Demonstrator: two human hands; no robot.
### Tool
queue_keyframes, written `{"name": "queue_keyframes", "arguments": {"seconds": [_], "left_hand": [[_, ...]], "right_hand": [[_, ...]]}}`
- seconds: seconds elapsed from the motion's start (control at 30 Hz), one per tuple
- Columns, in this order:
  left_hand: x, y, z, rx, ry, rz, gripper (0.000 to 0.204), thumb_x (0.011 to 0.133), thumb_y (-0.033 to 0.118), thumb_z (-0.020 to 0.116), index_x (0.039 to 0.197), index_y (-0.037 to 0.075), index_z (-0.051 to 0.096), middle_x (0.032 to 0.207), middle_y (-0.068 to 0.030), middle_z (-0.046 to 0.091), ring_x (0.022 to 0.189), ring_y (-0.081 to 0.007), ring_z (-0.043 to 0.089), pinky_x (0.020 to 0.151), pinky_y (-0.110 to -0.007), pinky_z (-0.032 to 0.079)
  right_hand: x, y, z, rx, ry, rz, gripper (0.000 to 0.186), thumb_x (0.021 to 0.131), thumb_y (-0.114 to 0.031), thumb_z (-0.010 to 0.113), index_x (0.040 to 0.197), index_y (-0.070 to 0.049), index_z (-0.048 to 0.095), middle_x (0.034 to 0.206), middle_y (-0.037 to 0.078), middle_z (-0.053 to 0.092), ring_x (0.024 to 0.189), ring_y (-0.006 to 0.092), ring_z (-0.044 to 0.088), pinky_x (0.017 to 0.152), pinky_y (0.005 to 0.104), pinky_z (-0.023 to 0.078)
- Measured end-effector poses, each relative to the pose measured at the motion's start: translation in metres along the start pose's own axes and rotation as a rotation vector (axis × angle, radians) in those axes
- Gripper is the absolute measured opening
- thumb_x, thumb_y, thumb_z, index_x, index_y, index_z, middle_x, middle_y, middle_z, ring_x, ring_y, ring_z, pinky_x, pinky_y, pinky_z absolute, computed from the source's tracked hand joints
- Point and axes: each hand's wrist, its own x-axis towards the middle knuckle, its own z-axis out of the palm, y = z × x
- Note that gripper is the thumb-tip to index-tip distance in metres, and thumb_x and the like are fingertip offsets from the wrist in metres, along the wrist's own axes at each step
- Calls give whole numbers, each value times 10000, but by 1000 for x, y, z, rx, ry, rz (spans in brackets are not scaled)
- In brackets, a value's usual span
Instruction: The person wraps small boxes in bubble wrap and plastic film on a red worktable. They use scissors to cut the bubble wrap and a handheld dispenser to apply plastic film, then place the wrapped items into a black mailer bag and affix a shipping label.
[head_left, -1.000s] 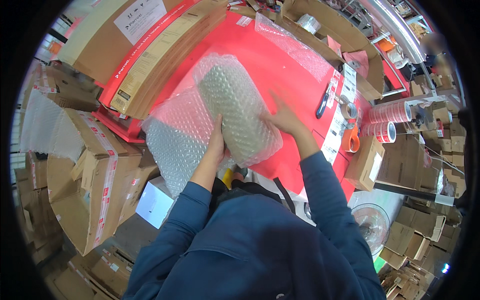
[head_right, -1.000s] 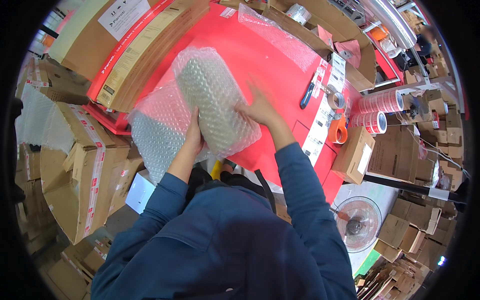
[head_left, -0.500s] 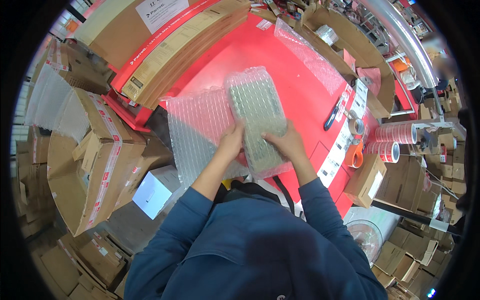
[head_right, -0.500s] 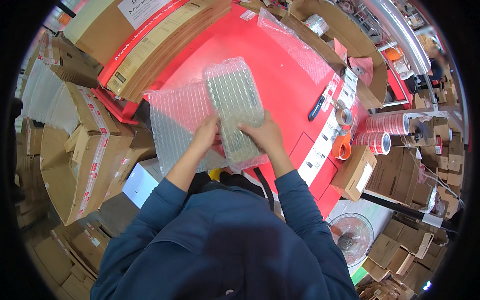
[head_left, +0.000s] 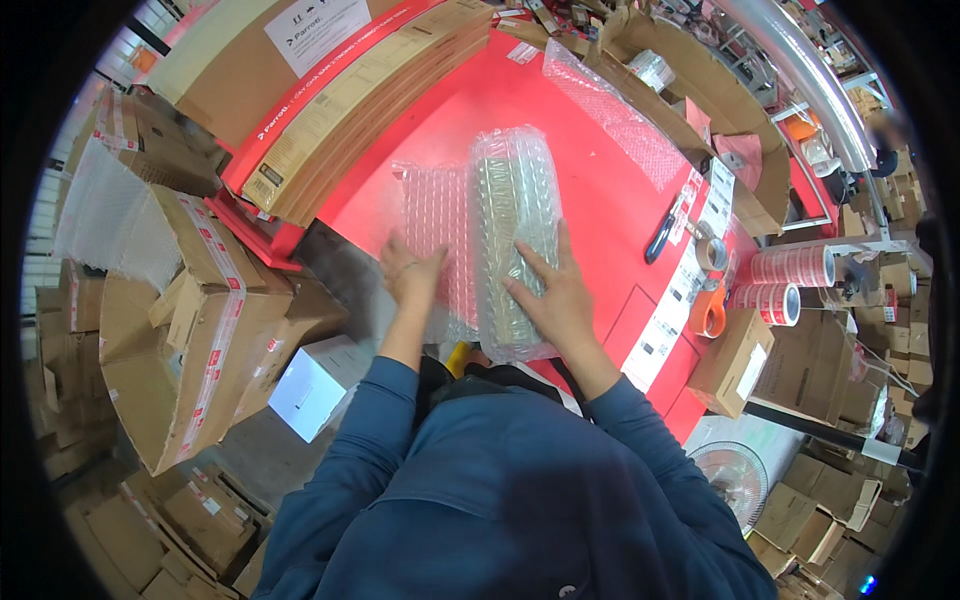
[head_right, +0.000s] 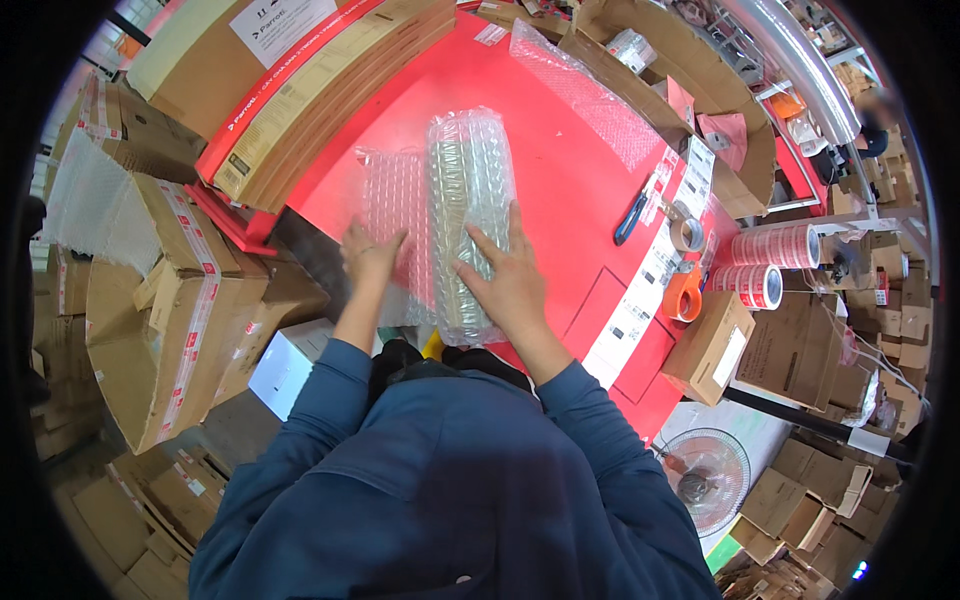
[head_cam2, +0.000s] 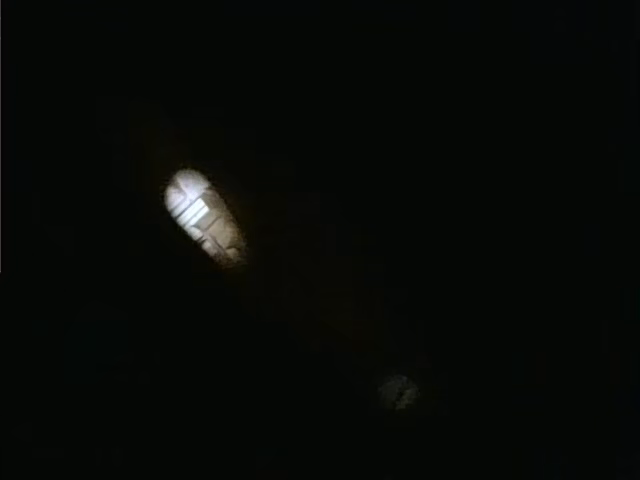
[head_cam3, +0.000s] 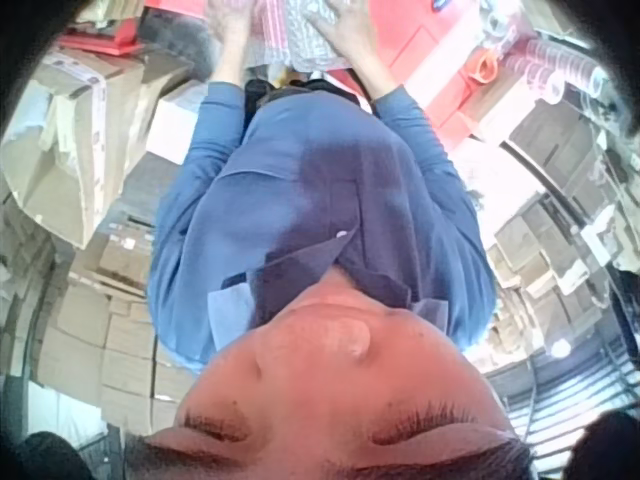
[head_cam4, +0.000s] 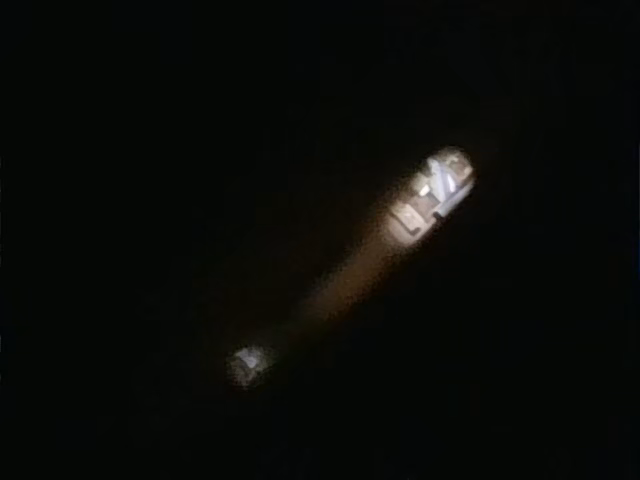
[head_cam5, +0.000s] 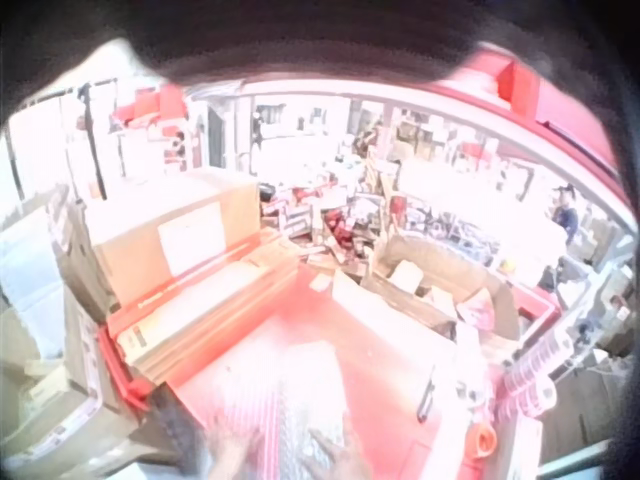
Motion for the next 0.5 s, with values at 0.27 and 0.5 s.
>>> {"name": "queue_keyframes", "arguments": {"seconds": [0.27, 0.5], "left_hand": [[19, 58, -63, -632, -735, 13, 640, 948, 410, 744, 1311, -96, 593, 1113, -255, 743, 1099, -350, 706, 930, -436, 535], [-9, 118, -124, -52, -630, 597, 651, 959, 323, 754, 1477, 5, 520, 1169, -288, 717, 1046, -461, 707, 861, -506, 552]], "right_hand": [[-3, -27, -8, 81, -100, 242, 732, 908, -486, 753, 1566, -258, 526, 1733, 293, 110, 1266, 504, 622, 981, 511, 570], [-81, 63, -35, 675, -22, 321, 539, 976, -336, 740, 1421, -69, 595, 1447, 268, 489, 1245, 396, 636, 989, 440, 557]]}}
